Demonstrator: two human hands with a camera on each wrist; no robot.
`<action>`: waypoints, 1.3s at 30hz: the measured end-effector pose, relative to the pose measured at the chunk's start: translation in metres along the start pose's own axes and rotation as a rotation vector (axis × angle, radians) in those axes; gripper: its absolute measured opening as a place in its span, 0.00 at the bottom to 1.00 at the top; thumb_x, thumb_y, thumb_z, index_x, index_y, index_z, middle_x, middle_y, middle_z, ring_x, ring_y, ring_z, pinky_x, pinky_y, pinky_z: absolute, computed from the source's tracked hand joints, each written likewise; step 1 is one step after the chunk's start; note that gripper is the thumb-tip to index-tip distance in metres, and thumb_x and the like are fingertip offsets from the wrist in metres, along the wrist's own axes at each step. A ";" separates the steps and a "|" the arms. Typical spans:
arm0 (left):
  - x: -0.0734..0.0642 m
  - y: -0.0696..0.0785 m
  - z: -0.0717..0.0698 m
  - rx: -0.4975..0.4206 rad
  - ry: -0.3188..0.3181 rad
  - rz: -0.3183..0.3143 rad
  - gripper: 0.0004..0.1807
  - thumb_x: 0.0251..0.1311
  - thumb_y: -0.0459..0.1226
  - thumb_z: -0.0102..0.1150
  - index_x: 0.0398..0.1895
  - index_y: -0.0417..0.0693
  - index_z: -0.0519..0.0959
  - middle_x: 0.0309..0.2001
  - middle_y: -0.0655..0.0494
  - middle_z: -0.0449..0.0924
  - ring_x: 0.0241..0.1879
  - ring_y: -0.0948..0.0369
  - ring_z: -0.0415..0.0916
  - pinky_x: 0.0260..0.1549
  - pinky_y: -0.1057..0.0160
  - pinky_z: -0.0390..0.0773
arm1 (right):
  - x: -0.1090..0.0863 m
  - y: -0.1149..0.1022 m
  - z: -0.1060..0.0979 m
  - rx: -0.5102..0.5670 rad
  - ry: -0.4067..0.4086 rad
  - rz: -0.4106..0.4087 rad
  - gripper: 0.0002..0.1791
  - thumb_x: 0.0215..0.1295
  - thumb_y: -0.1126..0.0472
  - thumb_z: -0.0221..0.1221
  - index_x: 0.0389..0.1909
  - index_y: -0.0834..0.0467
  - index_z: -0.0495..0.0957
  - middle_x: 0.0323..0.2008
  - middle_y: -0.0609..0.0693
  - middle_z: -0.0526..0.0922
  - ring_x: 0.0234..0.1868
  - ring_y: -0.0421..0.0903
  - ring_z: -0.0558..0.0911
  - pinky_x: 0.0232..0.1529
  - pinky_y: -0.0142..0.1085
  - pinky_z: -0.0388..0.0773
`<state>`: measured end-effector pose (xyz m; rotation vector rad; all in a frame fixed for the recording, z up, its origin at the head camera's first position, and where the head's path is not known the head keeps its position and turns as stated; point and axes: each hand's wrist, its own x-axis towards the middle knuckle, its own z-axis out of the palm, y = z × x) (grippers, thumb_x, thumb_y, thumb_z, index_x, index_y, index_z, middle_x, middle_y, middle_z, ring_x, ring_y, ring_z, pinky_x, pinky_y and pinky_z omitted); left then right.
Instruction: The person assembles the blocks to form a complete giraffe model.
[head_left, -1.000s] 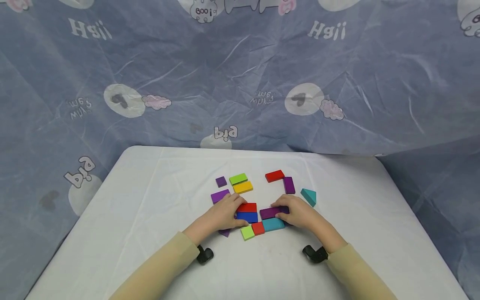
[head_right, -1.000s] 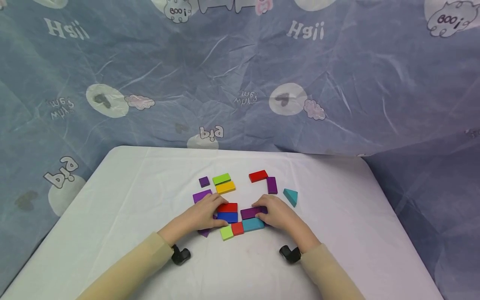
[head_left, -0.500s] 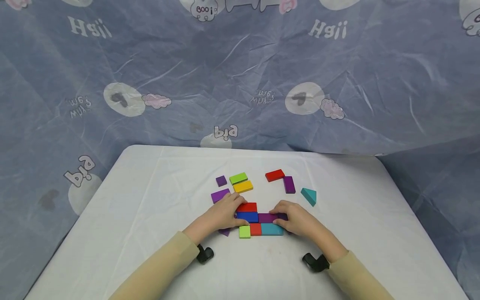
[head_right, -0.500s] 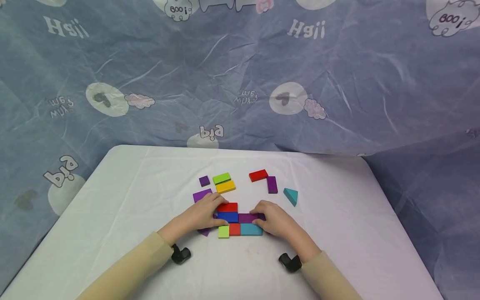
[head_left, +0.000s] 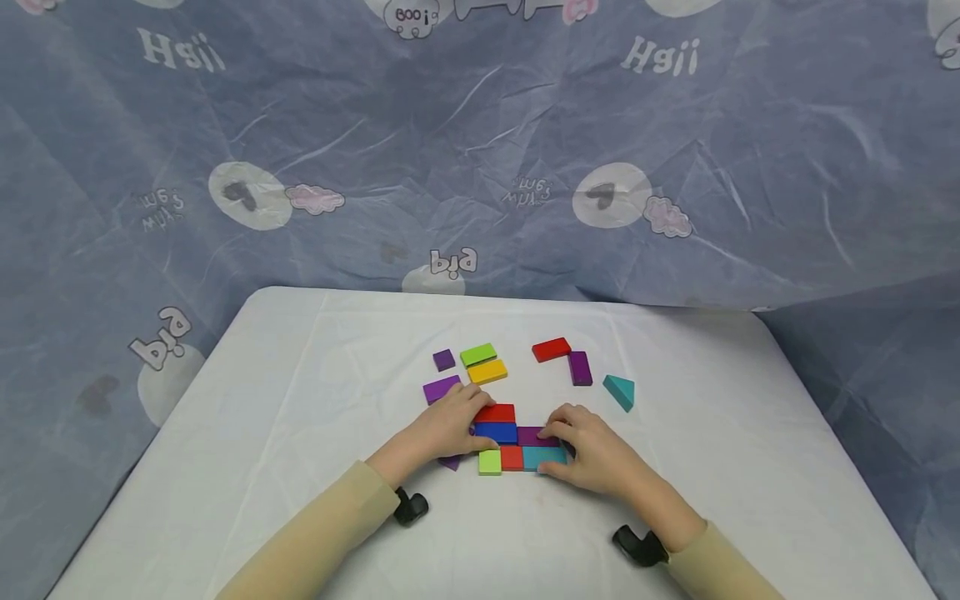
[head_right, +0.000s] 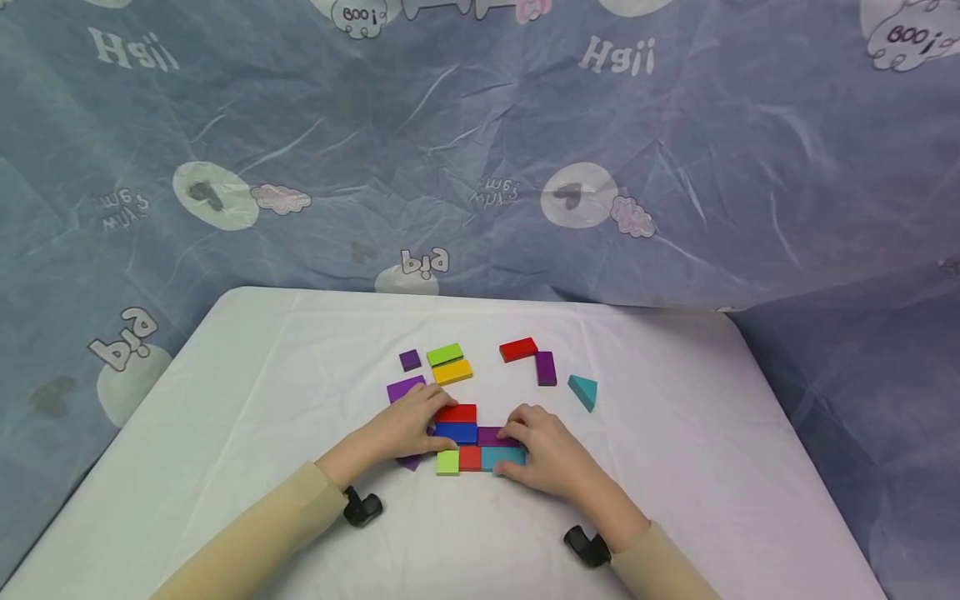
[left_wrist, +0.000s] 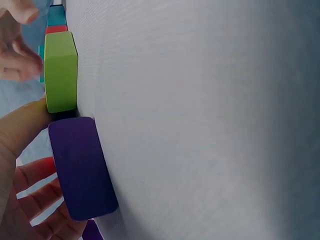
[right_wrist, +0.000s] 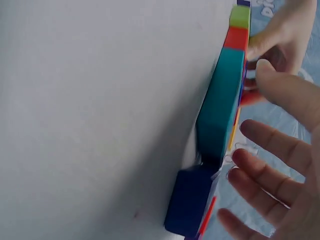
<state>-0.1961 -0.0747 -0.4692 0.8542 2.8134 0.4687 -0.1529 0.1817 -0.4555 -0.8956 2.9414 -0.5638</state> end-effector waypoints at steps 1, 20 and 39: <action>0.000 0.000 0.000 0.002 -0.001 0.002 0.35 0.55 0.57 0.67 0.62 0.51 0.74 0.57 0.53 0.74 0.55 0.58 0.68 0.54 0.61 0.79 | -0.002 -0.001 0.000 -0.018 0.025 -0.021 0.20 0.49 0.48 0.75 0.41 0.51 0.85 0.41 0.43 0.79 0.45 0.41 0.76 0.48 0.40 0.79; -0.003 0.002 -0.001 -0.027 0.011 -0.012 0.33 0.54 0.55 0.69 0.60 0.50 0.75 0.53 0.53 0.72 0.52 0.60 0.69 0.52 0.64 0.79 | -0.010 -0.014 0.009 -0.134 0.070 -0.032 0.20 0.42 0.53 0.79 0.36 0.53 0.83 0.34 0.42 0.77 0.39 0.39 0.73 0.41 0.36 0.76; -0.001 0.003 -0.002 0.002 0.003 0.001 0.33 0.53 0.56 0.69 0.59 0.50 0.76 0.51 0.54 0.73 0.50 0.61 0.68 0.51 0.66 0.78 | 0.046 0.008 -0.028 0.079 0.027 0.179 0.18 0.48 0.56 0.76 0.39 0.56 0.81 0.35 0.47 0.80 0.39 0.46 0.79 0.43 0.40 0.83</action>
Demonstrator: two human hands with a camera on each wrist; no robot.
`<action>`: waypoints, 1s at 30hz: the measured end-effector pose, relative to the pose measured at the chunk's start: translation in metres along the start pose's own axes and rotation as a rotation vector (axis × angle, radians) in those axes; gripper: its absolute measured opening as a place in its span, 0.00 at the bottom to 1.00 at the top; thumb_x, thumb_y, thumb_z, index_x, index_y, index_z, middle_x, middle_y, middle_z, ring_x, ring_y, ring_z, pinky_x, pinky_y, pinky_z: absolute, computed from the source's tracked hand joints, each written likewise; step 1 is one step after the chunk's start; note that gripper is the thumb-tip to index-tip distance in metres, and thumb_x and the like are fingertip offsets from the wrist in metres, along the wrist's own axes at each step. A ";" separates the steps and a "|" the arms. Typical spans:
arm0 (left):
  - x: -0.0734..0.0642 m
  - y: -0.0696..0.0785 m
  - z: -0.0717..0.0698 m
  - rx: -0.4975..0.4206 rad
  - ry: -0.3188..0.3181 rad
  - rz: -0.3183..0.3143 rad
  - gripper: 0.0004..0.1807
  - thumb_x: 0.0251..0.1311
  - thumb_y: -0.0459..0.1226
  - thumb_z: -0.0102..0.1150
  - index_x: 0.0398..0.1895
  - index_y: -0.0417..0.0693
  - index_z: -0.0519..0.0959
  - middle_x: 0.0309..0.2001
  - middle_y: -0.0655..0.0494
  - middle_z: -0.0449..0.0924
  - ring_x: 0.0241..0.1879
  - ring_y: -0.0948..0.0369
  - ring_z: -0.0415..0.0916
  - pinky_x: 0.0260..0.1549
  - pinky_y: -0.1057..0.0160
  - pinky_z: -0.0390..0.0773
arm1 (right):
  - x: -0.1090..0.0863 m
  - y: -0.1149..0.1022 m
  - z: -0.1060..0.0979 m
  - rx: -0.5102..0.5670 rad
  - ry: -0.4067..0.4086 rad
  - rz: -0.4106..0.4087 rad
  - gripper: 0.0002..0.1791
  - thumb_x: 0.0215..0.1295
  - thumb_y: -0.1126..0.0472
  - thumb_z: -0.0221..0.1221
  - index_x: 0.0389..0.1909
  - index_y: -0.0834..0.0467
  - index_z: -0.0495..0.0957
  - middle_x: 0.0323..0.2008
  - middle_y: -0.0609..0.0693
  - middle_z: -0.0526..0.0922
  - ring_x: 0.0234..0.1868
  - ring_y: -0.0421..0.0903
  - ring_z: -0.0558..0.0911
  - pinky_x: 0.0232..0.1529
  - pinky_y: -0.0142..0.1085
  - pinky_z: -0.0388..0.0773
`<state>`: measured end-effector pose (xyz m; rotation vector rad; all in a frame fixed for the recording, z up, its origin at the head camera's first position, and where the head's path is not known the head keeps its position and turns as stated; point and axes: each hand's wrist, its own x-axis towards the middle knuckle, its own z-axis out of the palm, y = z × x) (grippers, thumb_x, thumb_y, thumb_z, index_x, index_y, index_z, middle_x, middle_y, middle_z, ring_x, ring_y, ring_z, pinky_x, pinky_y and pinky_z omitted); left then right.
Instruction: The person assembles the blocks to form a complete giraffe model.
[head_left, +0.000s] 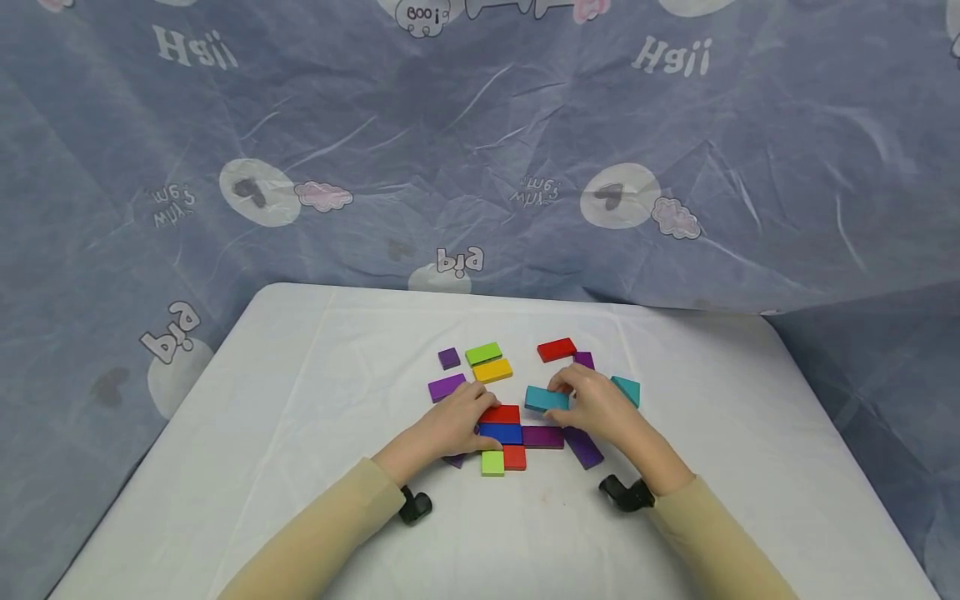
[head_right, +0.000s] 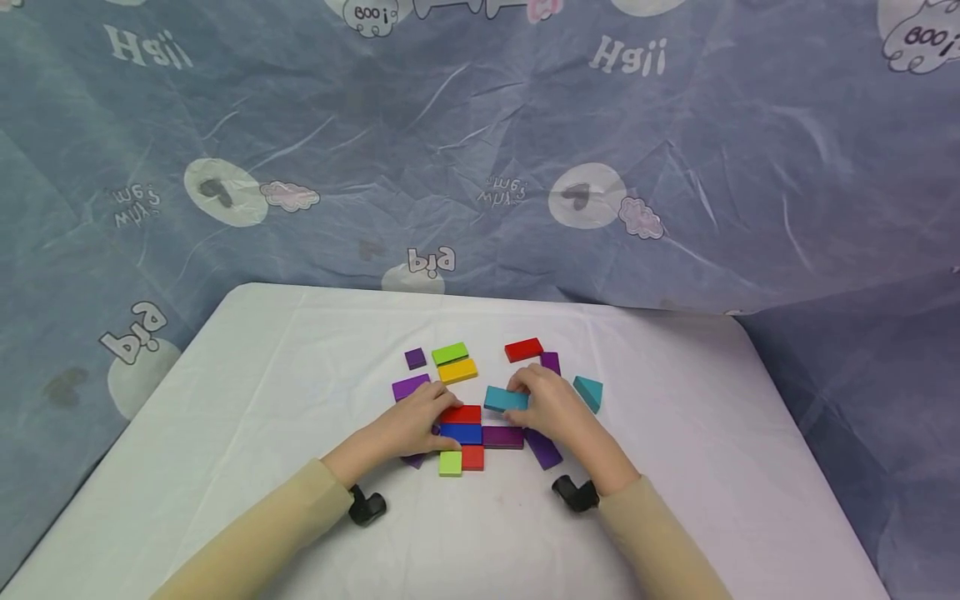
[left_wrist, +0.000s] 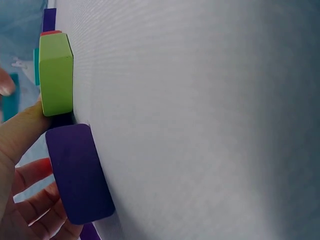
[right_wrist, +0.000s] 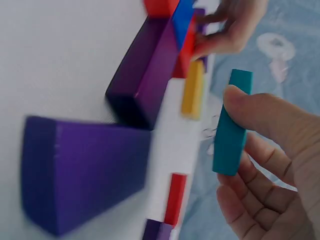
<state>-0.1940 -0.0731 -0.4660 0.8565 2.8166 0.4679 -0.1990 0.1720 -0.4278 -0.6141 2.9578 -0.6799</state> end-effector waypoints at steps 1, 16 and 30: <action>0.000 0.000 0.000 -0.003 -0.001 -0.001 0.33 0.53 0.56 0.69 0.59 0.50 0.76 0.52 0.54 0.73 0.51 0.61 0.68 0.51 0.66 0.78 | 0.006 0.002 0.002 0.005 -0.016 0.021 0.18 0.49 0.55 0.75 0.39 0.56 0.81 0.35 0.48 0.80 0.39 0.45 0.79 0.44 0.41 0.83; 0.001 0.003 -0.002 -0.020 -0.011 -0.007 0.33 0.54 0.56 0.69 0.60 0.51 0.76 0.53 0.54 0.73 0.52 0.61 0.68 0.51 0.65 0.78 | 0.001 0.014 0.018 0.066 -0.191 -0.016 0.31 0.53 0.50 0.72 0.58 0.56 0.79 0.55 0.52 0.78 0.57 0.51 0.75 0.59 0.51 0.78; -0.003 0.003 -0.001 -0.026 -0.005 0.009 0.33 0.54 0.55 0.69 0.59 0.49 0.76 0.51 0.54 0.73 0.51 0.61 0.68 0.48 0.65 0.79 | -0.013 0.006 0.031 0.042 -0.195 -0.027 0.34 0.50 0.56 0.75 0.61 0.54 0.77 0.58 0.50 0.77 0.61 0.50 0.74 0.61 0.48 0.77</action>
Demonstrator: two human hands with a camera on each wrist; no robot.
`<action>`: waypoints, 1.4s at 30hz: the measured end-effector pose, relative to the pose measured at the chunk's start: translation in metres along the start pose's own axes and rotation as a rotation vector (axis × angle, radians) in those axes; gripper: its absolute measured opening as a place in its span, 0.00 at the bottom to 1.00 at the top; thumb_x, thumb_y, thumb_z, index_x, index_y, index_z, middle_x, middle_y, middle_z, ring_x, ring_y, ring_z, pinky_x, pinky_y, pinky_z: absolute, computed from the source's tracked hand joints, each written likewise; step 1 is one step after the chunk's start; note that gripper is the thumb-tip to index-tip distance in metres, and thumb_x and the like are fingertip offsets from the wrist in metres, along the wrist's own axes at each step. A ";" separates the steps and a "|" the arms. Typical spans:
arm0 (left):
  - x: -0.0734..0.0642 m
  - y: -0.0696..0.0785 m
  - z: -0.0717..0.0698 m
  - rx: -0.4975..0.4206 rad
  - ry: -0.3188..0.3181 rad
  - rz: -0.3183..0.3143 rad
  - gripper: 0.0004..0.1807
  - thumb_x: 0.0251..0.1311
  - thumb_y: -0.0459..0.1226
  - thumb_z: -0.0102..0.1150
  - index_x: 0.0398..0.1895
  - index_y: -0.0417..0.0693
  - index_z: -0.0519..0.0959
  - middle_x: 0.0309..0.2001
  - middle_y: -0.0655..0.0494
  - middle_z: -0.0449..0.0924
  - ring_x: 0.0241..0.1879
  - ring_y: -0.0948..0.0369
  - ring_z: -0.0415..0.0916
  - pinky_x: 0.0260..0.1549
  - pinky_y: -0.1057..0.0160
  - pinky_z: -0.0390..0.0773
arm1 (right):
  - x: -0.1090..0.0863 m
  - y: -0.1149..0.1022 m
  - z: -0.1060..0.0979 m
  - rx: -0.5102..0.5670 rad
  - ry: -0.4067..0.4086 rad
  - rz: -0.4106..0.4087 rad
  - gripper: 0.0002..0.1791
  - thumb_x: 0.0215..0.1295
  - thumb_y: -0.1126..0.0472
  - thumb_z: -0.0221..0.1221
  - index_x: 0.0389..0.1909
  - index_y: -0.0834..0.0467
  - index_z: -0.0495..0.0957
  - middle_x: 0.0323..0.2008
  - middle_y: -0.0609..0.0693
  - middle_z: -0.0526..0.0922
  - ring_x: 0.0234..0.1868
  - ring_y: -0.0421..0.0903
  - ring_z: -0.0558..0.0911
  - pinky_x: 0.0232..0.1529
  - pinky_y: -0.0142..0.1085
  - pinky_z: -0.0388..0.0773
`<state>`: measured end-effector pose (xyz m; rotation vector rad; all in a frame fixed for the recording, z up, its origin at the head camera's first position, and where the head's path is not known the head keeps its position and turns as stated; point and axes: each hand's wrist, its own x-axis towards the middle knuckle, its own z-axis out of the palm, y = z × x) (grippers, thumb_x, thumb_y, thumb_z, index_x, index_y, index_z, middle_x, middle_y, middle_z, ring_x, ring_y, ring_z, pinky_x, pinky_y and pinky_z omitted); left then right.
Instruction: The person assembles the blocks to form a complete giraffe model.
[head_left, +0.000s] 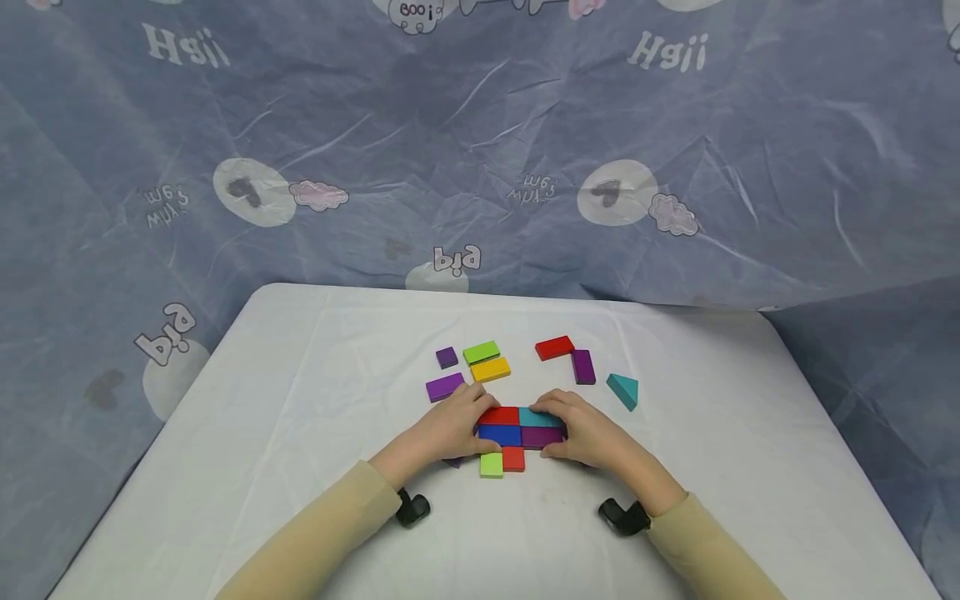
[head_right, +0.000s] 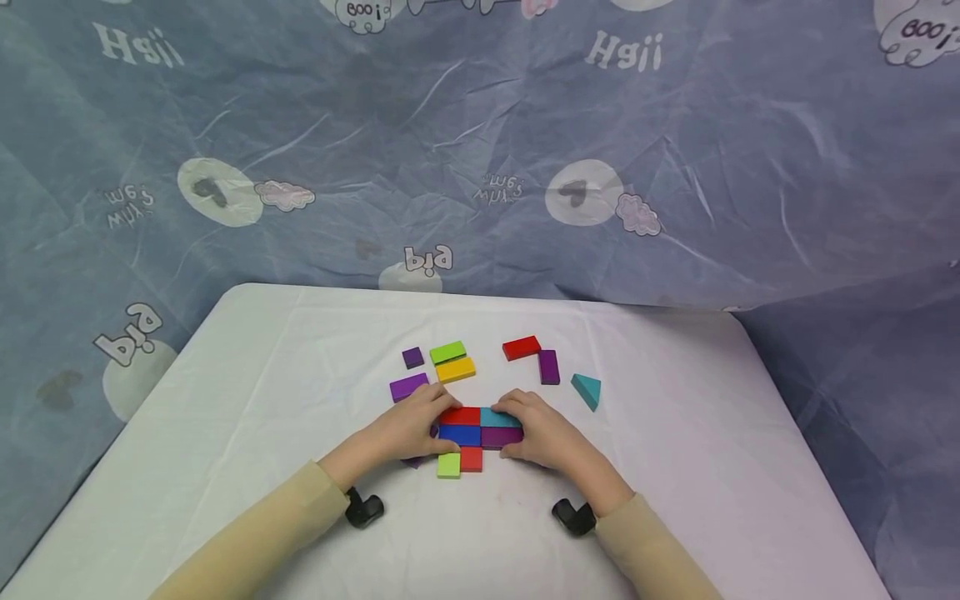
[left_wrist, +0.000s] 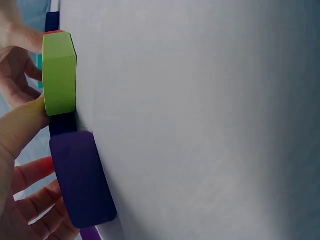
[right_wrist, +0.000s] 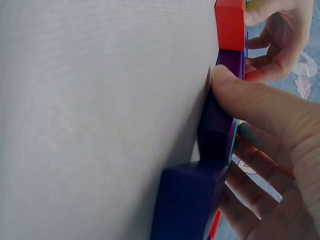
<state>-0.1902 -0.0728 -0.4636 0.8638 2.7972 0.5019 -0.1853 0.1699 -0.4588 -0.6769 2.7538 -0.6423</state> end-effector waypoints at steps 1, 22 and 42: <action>-0.001 0.000 0.000 0.003 -0.004 0.003 0.33 0.54 0.55 0.69 0.59 0.49 0.76 0.51 0.54 0.73 0.50 0.61 0.68 0.48 0.66 0.79 | 0.000 0.001 0.000 0.004 -0.004 -0.005 0.34 0.50 0.56 0.75 0.60 0.54 0.77 0.58 0.50 0.78 0.61 0.50 0.75 0.61 0.48 0.77; -0.017 0.011 0.007 0.060 -0.017 0.083 0.32 0.53 0.57 0.69 0.55 0.49 0.76 0.46 0.57 0.74 0.45 0.64 0.69 0.42 0.70 0.75 | -0.022 -0.002 0.001 0.018 -0.038 -0.080 0.32 0.49 0.52 0.75 0.58 0.52 0.79 0.56 0.47 0.79 0.59 0.49 0.76 0.60 0.48 0.78; -0.018 0.011 0.011 0.045 -0.002 0.091 0.32 0.52 0.57 0.69 0.55 0.49 0.76 0.47 0.57 0.74 0.46 0.64 0.69 0.43 0.70 0.76 | -0.029 0.003 0.005 0.009 -0.012 -0.040 0.37 0.47 0.46 0.76 0.60 0.53 0.78 0.55 0.47 0.79 0.57 0.47 0.76 0.58 0.48 0.79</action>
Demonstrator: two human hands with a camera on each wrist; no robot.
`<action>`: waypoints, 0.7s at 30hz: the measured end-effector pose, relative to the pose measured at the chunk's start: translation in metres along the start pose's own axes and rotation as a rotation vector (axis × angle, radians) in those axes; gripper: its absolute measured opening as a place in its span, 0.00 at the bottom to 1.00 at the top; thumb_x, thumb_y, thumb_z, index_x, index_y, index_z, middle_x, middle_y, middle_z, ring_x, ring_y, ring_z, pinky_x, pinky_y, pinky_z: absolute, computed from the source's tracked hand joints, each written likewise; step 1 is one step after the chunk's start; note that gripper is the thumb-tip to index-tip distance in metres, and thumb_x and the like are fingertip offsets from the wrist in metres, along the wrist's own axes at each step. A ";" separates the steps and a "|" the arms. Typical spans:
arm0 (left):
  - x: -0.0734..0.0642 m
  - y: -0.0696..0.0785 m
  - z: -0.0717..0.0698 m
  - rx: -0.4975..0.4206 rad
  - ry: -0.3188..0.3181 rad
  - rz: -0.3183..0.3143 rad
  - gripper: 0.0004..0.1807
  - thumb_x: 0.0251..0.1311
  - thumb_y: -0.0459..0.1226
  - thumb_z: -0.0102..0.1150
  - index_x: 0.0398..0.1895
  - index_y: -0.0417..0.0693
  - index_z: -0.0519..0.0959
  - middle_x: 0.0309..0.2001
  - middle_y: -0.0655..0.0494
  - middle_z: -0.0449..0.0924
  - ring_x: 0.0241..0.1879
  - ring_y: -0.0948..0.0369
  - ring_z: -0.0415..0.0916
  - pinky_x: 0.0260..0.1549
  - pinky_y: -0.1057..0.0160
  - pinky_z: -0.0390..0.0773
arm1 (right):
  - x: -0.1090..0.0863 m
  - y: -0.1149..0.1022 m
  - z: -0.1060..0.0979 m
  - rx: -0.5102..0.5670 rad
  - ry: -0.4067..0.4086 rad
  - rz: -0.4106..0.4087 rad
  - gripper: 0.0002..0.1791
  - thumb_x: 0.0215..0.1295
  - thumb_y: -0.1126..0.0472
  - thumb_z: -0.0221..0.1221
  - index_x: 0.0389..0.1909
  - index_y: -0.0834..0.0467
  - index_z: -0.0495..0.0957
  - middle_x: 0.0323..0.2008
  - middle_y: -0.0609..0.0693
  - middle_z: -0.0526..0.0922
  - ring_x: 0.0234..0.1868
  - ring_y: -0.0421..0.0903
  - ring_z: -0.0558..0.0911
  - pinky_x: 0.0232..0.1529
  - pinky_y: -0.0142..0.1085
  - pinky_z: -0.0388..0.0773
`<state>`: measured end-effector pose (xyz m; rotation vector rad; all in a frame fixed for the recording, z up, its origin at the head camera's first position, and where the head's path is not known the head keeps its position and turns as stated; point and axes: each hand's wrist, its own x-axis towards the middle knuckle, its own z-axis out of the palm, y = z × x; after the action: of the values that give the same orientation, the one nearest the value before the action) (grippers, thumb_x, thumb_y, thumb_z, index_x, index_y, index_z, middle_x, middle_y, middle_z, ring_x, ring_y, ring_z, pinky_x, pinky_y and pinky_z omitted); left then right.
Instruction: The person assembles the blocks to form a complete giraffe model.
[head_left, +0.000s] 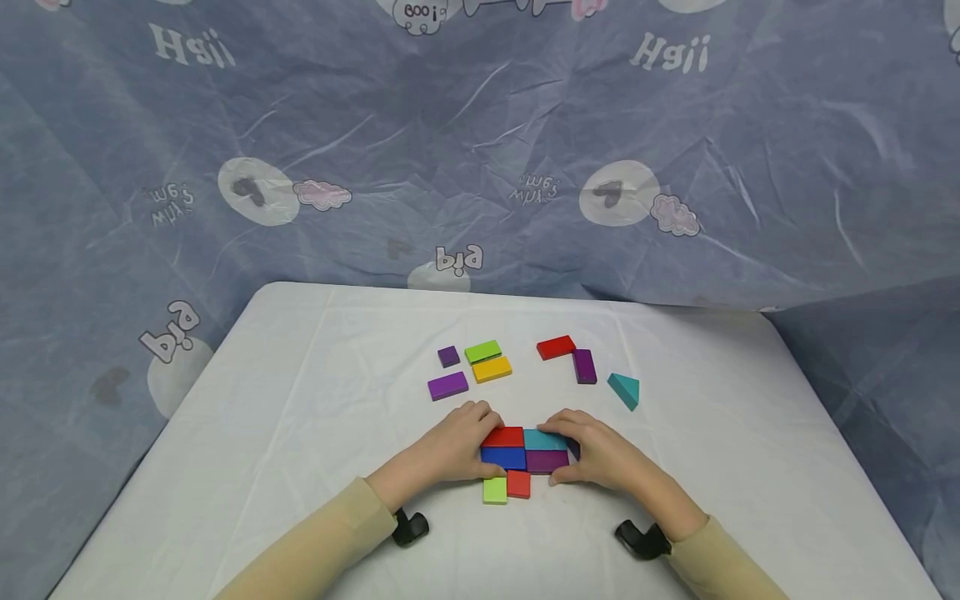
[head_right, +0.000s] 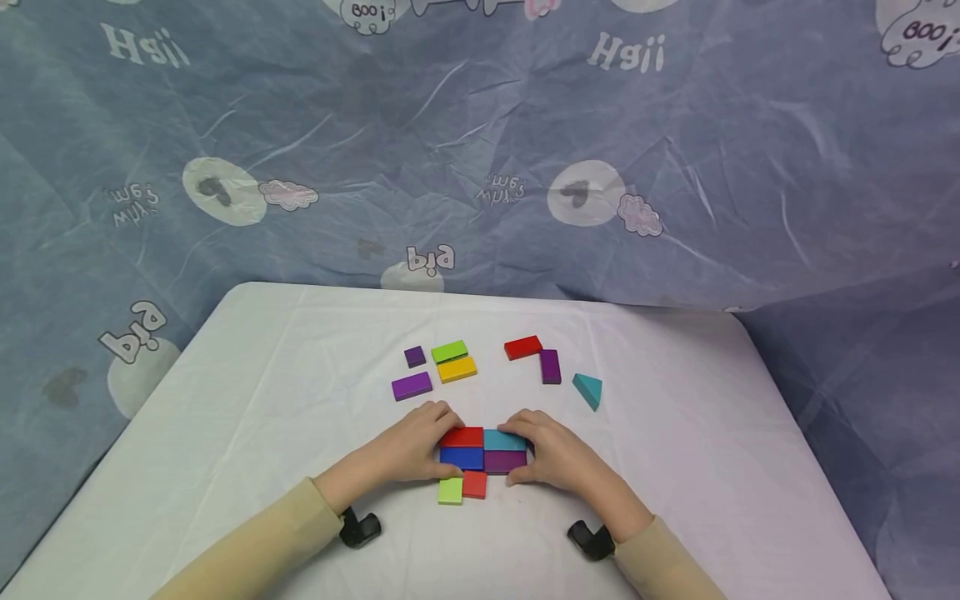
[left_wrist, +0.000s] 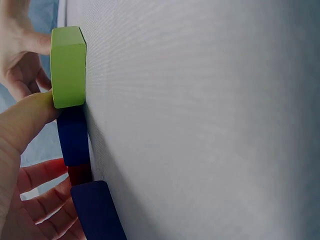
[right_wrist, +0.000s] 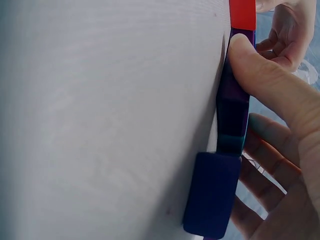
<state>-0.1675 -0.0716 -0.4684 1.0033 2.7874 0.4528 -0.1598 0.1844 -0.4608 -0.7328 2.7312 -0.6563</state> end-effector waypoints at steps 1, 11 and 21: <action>0.000 0.000 0.000 0.000 0.000 0.001 0.32 0.52 0.57 0.69 0.55 0.49 0.76 0.47 0.57 0.74 0.46 0.64 0.69 0.43 0.70 0.76 | 0.000 0.000 0.000 0.000 0.000 0.002 0.37 0.47 0.46 0.76 0.60 0.53 0.78 0.55 0.47 0.79 0.57 0.47 0.76 0.59 0.48 0.79; 0.001 -0.002 0.001 -0.024 -0.015 0.006 0.32 0.52 0.57 0.70 0.57 0.51 0.76 0.49 0.58 0.74 0.47 0.64 0.70 0.46 0.69 0.76 | -0.004 0.000 0.003 -0.006 0.013 0.005 0.38 0.47 0.46 0.75 0.60 0.54 0.78 0.54 0.47 0.79 0.56 0.47 0.76 0.57 0.48 0.80; -0.004 -0.011 -0.005 -0.209 -0.014 -0.049 0.35 0.55 0.57 0.67 0.64 0.52 0.73 0.57 0.57 0.74 0.57 0.62 0.68 0.58 0.61 0.76 | -0.006 0.002 0.005 -0.006 0.019 0.016 0.38 0.48 0.46 0.75 0.62 0.53 0.77 0.56 0.48 0.78 0.58 0.48 0.75 0.58 0.48 0.79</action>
<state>-0.1723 -0.0829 -0.4669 0.8861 2.6764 0.7102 -0.1542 0.1873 -0.4655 -0.7093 2.7541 -0.6550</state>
